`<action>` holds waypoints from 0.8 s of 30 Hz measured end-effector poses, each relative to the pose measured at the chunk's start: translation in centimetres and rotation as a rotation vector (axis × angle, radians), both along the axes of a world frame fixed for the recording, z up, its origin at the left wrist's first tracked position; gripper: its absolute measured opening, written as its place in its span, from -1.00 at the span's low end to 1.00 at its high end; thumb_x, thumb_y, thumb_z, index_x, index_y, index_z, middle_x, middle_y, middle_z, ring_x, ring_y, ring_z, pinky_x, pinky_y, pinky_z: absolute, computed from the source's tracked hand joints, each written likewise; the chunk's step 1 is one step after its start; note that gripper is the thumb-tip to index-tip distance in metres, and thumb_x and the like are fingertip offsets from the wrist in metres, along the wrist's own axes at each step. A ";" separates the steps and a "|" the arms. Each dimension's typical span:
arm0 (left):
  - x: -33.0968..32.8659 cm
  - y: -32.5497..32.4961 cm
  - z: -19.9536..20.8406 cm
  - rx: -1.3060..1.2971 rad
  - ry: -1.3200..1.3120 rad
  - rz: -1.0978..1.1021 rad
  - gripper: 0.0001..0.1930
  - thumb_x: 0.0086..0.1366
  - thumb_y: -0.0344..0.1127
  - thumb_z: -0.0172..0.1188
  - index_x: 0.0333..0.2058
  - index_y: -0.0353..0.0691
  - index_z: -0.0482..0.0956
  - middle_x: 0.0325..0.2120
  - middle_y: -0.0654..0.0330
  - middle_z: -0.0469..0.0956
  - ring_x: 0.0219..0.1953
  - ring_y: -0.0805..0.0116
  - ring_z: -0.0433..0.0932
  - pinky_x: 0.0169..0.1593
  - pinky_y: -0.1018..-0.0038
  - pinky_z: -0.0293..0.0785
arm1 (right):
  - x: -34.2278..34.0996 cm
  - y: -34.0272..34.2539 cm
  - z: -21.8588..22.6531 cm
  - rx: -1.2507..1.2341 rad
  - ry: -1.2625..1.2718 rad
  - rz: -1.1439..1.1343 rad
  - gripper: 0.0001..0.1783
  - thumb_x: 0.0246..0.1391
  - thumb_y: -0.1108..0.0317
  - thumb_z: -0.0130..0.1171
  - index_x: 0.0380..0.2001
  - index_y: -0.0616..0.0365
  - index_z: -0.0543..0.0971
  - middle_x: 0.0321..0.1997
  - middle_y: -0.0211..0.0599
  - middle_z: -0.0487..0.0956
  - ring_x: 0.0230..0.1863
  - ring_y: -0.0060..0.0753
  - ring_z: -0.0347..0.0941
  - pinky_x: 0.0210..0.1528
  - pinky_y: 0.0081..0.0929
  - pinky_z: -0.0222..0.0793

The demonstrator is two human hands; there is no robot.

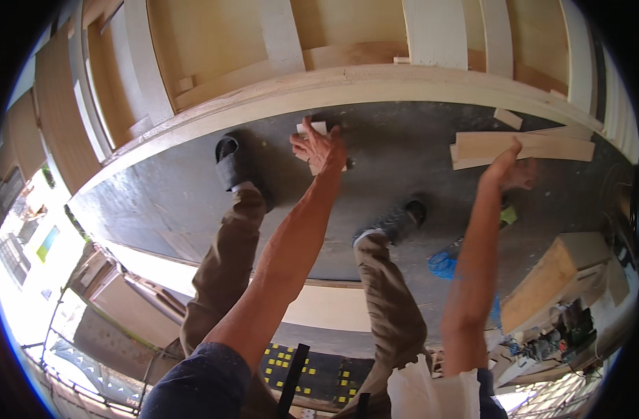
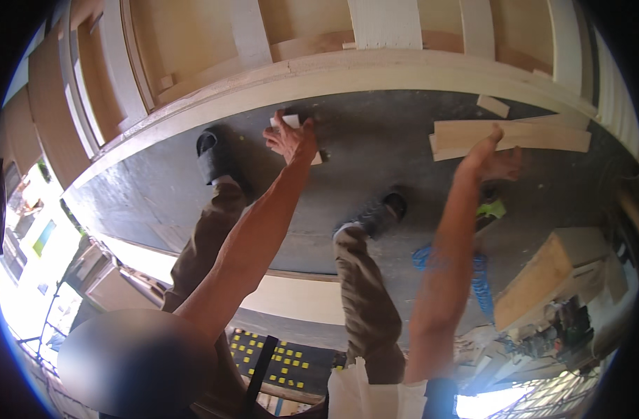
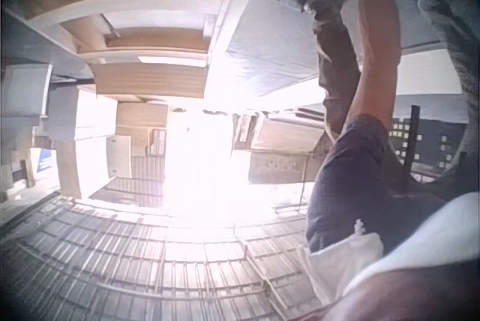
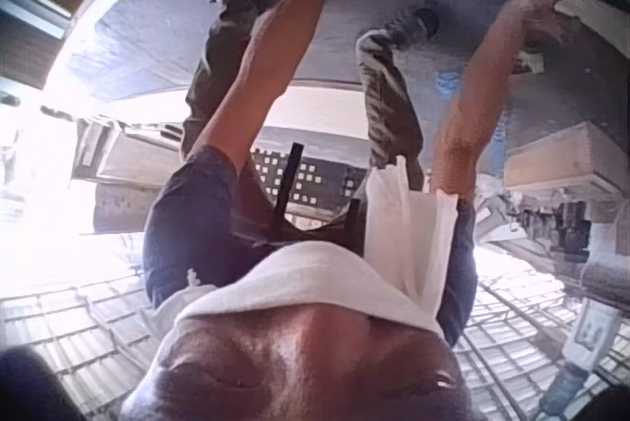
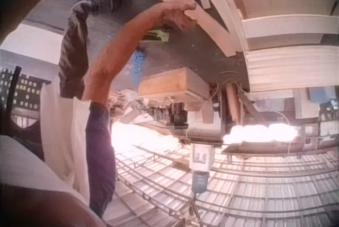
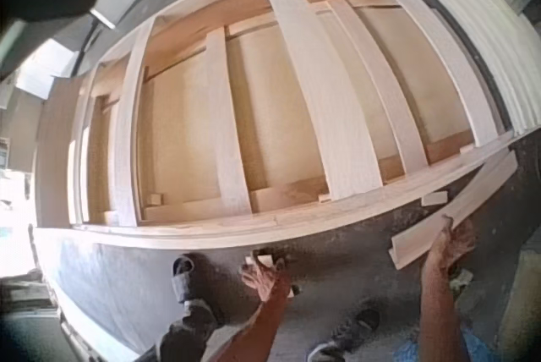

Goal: The person assembles a wooden furniture frame by placing wooden slats into a larger frame and securing them with a nail gun. The person repeatedly positions slats and uses the nail gun to fasten them in place.

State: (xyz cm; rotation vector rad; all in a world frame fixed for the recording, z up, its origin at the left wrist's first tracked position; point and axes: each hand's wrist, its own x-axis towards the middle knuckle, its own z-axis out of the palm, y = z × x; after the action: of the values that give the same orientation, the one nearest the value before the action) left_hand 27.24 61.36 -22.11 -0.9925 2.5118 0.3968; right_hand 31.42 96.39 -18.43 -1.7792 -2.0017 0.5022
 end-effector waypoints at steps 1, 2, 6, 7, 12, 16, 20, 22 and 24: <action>0.3 0.1 -0.3 0.014 -0.030 0.012 -0.29 0.12 -0.16 0.38 0.22 0.09 0.24 0.17 -0.15 0.04 0.18 -0.14 0.13 0.15 -0.05 0.26 | -0.4 -2.0 3.0 -0.015 0.074 0.057 -0.23 -0.12 0.09 0.44 0.07 0.34 0.40 0.14 -0.01 0.16 0.19 -0.06 0.25 0.15 -0.16 0.41; 0.8 1.0 -0.1 0.056 0.029 0.022 -0.40 0.08 -0.34 0.35 0.11 0.07 0.35 0.13 -0.14 0.06 0.16 -0.14 0.16 0.12 -0.03 0.27 | -0.8 -3.8 6.0 -0.026 0.139 0.111 -0.33 -0.09 0.16 0.43 0.03 0.29 0.42 0.10 -0.09 0.15 0.16 -0.15 0.27 0.11 -0.18 0.43; 1.1 -2.0 1.1 0.188 0.149 0.039 -0.44 -0.08 -0.54 0.24 -0.02 -0.03 0.43 0.02 -0.15 0.13 0.14 -0.15 0.17 0.12 0.03 0.29 | -6.3 -12.7 16.1 -0.009 0.439 0.465 -0.62 0.06 0.40 0.29 -0.05 0.25 0.50 0.02 -0.17 0.40 0.05 -0.30 0.36 0.01 -0.28 0.40; 1.3 -2.8 1.3 0.221 0.163 0.011 -0.47 -0.07 -0.51 0.25 -0.04 -0.04 0.44 0.01 -0.14 0.15 0.12 -0.15 0.19 0.14 0.04 0.28 | -7.7 -14.3 17.6 -0.020 0.504 0.591 -0.67 0.07 0.46 0.27 -0.07 0.25 0.51 0.00 -0.19 0.44 0.01 -0.33 0.40 -0.01 -0.31 0.41; 0.4 -7.0 3.0 0.442 0.194 0.115 -0.52 -0.06 -0.51 0.23 -0.08 -0.04 0.46 0.02 -0.16 0.15 0.06 -0.19 0.29 0.10 0.04 0.33 | -18.7 -23.1 20.5 -0.186 0.588 1.142 -0.76 0.09 0.58 0.23 -0.14 0.18 0.58 -0.21 -0.31 0.61 -0.26 -0.46 0.50 -0.16 -0.50 0.43; -0.2 -12.0 4.9 0.406 0.160 0.097 -0.54 -0.06 -0.50 0.24 -0.12 0.00 0.50 0.05 -0.16 0.20 0.06 -0.23 0.32 0.08 0.07 0.40 | -28.4 -32.3 14.1 -0.555 0.135 1.530 -0.80 0.11 0.43 0.24 -0.18 0.24 0.60 -0.26 -0.22 0.65 -0.27 -0.33 0.57 -0.16 -0.43 0.47; -1.3 -16.9 7.0 0.562 -0.072 -0.080 -0.53 -0.05 -0.48 0.26 -0.10 0.07 0.53 0.06 -0.07 0.20 0.09 -0.20 0.32 0.09 0.08 0.46 | -33.6 -41.1 3.5 -0.257 -0.370 2.191 -0.66 0.10 0.28 0.22 -0.12 0.29 0.57 -0.06 -0.08 0.61 -0.08 -0.08 0.56 -0.02 -0.24 0.47; -1.7 -18.1 6.6 0.660 -0.062 -0.164 -0.51 -0.04 -0.47 0.27 -0.06 0.09 0.54 0.06 -0.07 0.20 0.10 -0.19 0.32 0.09 0.08 0.47 | -34.8 -43.4 -2.1 -0.269 0.107 2.347 -0.57 0.13 0.19 0.21 -0.04 0.29 0.55 0.03 0.00 0.56 0.13 0.03 0.44 0.17 -0.13 0.36; -1.2 -20.8 6.1 0.722 -0.126 -0.230 -0.48 -0.05 -0.48 0.23 -0.03 0.10 0.56 0.03 -0.05 0.23 0.11 -0.18 0.33 0.10 0.10 0.49 | -35.3 -50.2 -2.6 -0.229 0.036 2.258 -0.47 0.11 0.01 0.30 -0.04 0.24 0.54 -0.05 -0.06 0.57 -0.17 -0.13 0.57 -0.11 -0.24 0.49</action>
State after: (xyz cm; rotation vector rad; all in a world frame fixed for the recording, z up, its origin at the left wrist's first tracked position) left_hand 26.08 40.54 -15.96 -0.4223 2.0685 1.0295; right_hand -3.90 46.17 -21.05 1.2358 -2.9370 1.1529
